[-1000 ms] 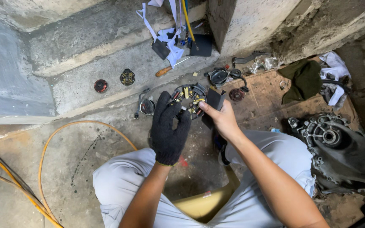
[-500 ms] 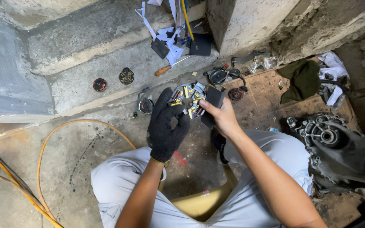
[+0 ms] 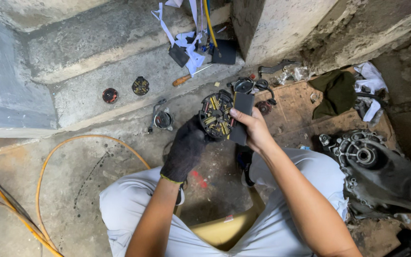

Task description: The person scrubs the surface of a circular mechanical component with a sanding block while seated on a low stool. They then use a small brush to clean the crevices of the same part. The work is performed on the floor of a workshop area.

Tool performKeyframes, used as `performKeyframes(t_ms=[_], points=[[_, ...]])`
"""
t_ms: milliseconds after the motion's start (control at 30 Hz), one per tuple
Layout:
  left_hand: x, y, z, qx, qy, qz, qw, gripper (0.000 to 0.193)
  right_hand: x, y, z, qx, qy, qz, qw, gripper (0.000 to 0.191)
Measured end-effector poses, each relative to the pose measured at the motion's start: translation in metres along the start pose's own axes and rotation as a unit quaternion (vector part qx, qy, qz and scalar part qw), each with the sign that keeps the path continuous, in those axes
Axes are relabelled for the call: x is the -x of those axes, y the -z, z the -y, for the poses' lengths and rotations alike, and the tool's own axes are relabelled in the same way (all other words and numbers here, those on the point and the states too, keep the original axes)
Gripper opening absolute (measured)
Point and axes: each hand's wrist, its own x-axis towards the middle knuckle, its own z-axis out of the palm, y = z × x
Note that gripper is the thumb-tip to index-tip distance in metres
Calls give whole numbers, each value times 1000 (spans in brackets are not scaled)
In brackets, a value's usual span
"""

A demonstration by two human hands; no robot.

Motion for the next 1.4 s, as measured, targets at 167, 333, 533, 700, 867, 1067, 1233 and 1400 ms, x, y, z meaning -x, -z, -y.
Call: performKeyframes(t_ms=[167,333,533,700,867,1067,1233,1400], points=[[4,10,18,-150,-3,-70,986,36,-1,-2,2,26,-10,16,999,27],[9,16,20,-136,7,-96,986,35,-2,1,0,47,-9,48,998,26],[10,3,4,-162,-17,-18,986,43,-1,-2,4,27,-42,73,996,27],[10,9,-12,-442,-38,16,896,30,2,-6,10,17,-57,80,995,34],[16,27,-5,-218,103,-36,970,35,-1,2,12,80,-58,108,989,34],[22,22,11,-82,117,-61,988,44,-4,7,11,210,-12,86,974,31],[6,12,15,26,72,-131,988,39,-5,4,17,305,120,-26,944,31],[5,15,20,3,60,-209,976,29,15,5,22,527,435,59,728,48]])
